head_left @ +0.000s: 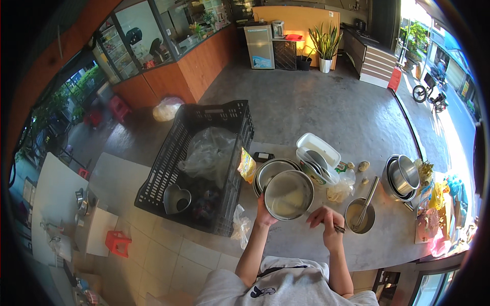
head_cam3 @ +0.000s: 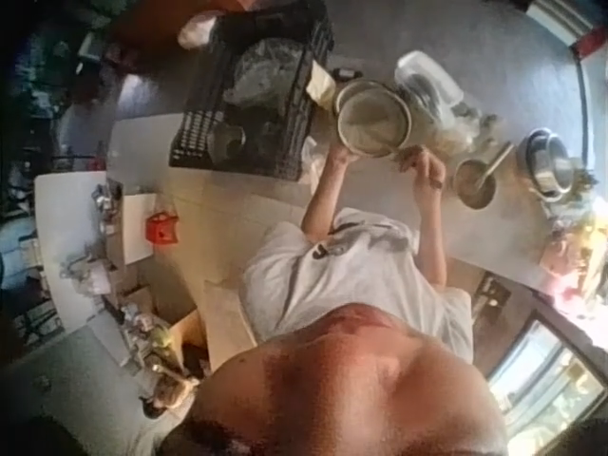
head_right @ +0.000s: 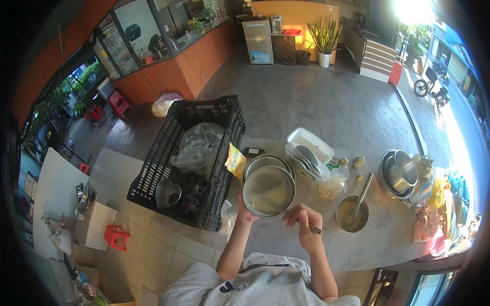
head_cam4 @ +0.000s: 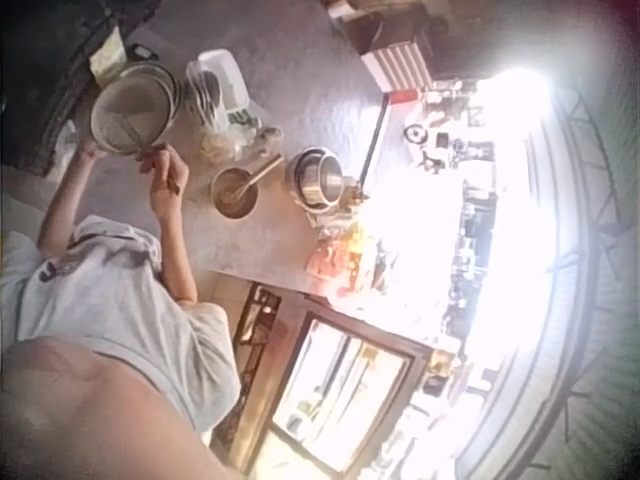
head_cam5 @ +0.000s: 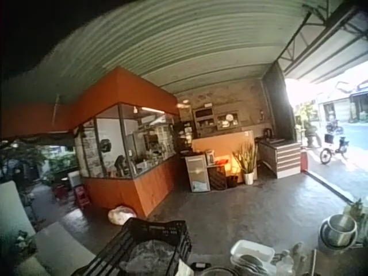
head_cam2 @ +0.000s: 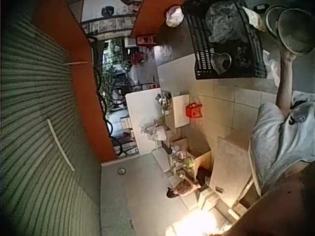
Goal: Mixing a green ingredient in a small bowl and combining it with a larger mixture in a pot.
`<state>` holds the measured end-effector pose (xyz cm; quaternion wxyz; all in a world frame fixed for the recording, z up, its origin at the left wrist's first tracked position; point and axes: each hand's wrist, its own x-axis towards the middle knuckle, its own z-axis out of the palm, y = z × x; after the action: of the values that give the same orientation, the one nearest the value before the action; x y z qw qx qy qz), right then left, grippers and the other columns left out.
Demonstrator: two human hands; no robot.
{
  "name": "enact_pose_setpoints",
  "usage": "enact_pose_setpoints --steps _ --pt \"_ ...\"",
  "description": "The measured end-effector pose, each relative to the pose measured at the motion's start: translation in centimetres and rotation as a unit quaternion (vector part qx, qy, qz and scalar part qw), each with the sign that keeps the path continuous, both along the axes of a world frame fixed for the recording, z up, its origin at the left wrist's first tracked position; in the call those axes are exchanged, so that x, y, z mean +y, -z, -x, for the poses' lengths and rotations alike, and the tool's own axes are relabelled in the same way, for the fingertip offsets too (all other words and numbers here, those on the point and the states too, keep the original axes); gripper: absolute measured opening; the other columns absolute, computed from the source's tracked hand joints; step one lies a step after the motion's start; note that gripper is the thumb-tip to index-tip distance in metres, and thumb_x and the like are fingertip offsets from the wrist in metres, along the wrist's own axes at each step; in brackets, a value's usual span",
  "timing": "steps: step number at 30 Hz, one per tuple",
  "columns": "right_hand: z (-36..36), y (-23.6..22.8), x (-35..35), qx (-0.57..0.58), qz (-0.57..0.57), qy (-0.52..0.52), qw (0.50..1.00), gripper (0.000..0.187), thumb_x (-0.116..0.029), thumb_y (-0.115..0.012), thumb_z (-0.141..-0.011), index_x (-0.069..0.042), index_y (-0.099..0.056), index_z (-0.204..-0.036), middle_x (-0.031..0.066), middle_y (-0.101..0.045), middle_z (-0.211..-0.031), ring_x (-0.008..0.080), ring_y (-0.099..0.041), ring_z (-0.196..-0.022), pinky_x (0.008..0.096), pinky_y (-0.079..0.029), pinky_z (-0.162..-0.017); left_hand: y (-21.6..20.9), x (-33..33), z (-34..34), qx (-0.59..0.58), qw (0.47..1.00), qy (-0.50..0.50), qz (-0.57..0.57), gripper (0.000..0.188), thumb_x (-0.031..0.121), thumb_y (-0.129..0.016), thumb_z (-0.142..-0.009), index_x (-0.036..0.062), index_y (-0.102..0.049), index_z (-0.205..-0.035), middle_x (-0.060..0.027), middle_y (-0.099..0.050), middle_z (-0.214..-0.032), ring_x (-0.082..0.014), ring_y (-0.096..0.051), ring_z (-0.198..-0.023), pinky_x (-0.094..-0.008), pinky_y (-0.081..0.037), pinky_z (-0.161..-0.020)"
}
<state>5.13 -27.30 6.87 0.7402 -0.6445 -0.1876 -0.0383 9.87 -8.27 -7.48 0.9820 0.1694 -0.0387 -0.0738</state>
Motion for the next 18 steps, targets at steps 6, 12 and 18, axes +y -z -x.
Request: enact_pose_setpoints --steps 6,12,18 --pt "1.7 -0.4 -0.8 0.108 0.096 0.007 0.989 0.04 -0.024 -0.042 -0.092 0.003 -0.054 -0.064 0.0075 -0.058 -0.06 0.0119 -0.053 -0.051 0.0228 -0.042 -0.053 0.3 0.1 -0.1 -0.066 0.997 0.022 0.015 0.057 0.046 -0.026 -0.091 0.0058 -0.037 -0.13 -0.0116 -0.044 -0.128 -0.0271 -0.044 -0.116 -0.0409 -0.039 -0.095" --pt "0.1 -0.4 -0.1 0.02 0.099 0.113 0.988 0.036 -0.02 -0.046 -0.091 0.003 -0.051 -0.064 0.0073 -0.054 -0.061 0.0125 -0.051 -0.055 0.0229 -0.041 -0.053 -3.0 -0.9 -1.2 0.017 0.991 -0.092 -0.092 0.055 0.046 -0.03 -0.091 0.0047 -0.042 -0.125 -0.0119 -0.047 -0.124 -0.0258 -0.047 -0.113 -0.0403 -0.041 -0.092" --pt "0.7 -0.4 0.0 0.061 -0.045 0.055 0.996 0.039 -0.018 -0.037 -0.095 0.004 -0.049 -0.064 0.0079 -0.055 -0.064 0.0131 -0.051 -0.055 0.0233 -0.04 -0.054 -3.7 -1.2 -2.5 -0.095 0.995 -0.011 -0.007 0.045 0.034 -0.032 -0.092 0.0035 -0.043 -0.124 -0.0113 -0.05 -0.121 -0.0251 -0.048 -0.112 -0.0375 -0.043 -0.09"
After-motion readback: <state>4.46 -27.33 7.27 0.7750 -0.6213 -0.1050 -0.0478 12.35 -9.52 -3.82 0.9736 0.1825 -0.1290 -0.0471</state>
